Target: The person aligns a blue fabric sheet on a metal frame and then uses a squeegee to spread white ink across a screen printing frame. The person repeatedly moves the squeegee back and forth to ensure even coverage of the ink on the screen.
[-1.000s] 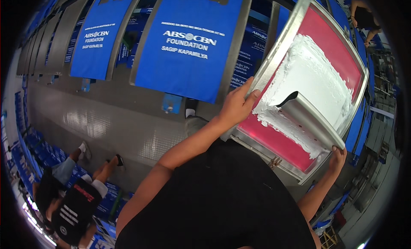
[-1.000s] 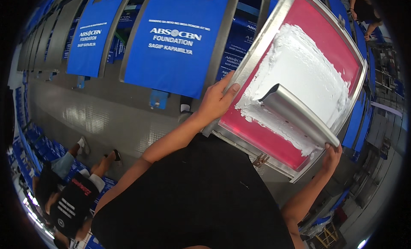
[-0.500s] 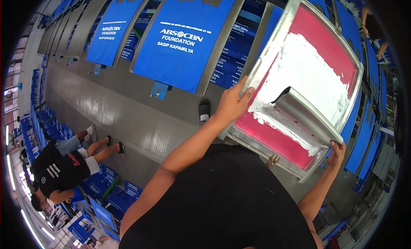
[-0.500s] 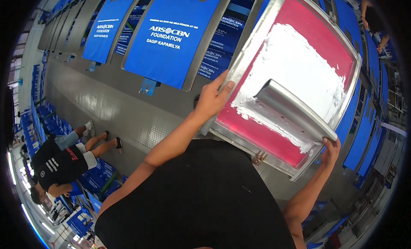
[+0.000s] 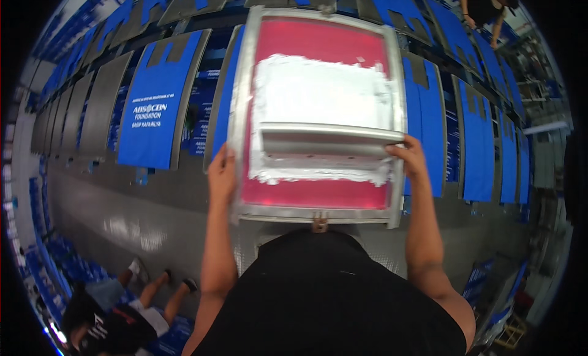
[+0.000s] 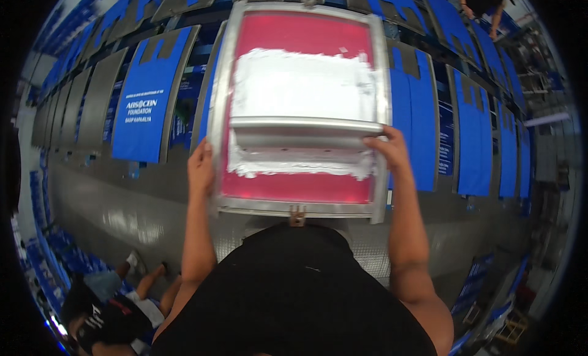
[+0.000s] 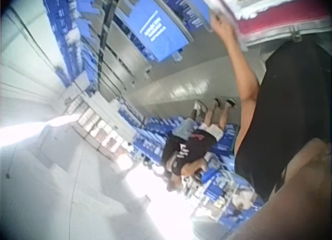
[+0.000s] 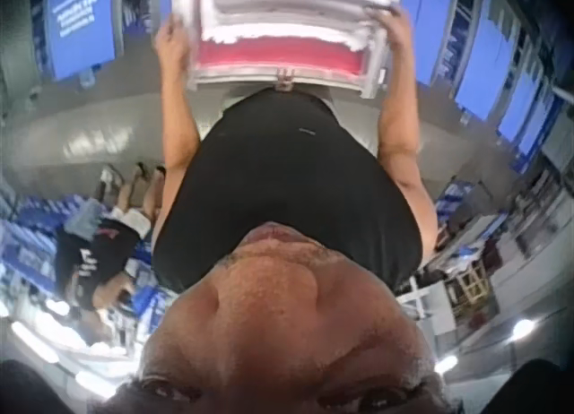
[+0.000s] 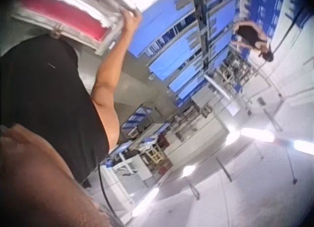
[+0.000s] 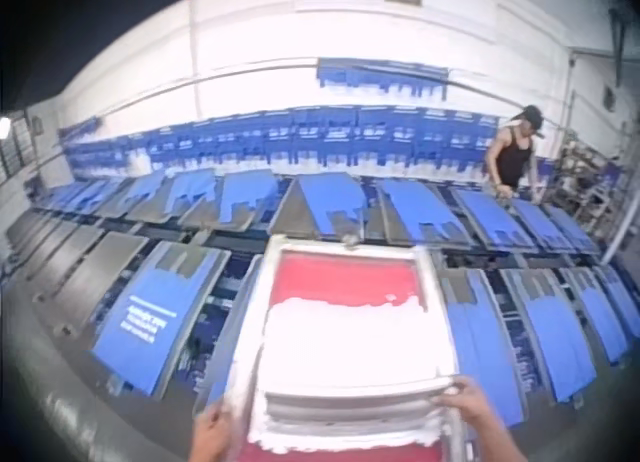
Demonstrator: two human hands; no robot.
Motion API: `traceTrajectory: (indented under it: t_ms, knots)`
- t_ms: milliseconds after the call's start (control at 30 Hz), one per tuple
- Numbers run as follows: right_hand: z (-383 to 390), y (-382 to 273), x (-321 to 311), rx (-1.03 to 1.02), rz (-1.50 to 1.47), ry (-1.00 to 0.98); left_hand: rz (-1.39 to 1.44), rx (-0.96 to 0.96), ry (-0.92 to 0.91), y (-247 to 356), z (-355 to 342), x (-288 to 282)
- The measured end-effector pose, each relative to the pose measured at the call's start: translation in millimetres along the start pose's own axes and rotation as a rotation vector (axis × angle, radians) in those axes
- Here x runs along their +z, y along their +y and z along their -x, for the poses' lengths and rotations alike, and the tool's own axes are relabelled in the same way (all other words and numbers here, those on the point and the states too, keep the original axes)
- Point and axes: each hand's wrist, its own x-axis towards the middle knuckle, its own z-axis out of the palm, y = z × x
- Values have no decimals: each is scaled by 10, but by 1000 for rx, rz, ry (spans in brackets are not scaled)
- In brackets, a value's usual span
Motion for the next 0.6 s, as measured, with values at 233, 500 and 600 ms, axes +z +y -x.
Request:
traceTrajectory:
  t_ms: [233, 500, 600]
  knots:
    - [-60, -97, 1047, 12, 14, -32, 7, -107, -77, -186, -482, -921]
    - [-203, -141, 1171, 26, 33, 17, 42, -111, -102, -272, -716, -932]
    - [-187, -261, 1248, 75, 77, 52, -68, -37, -66, -463, -752, -984]
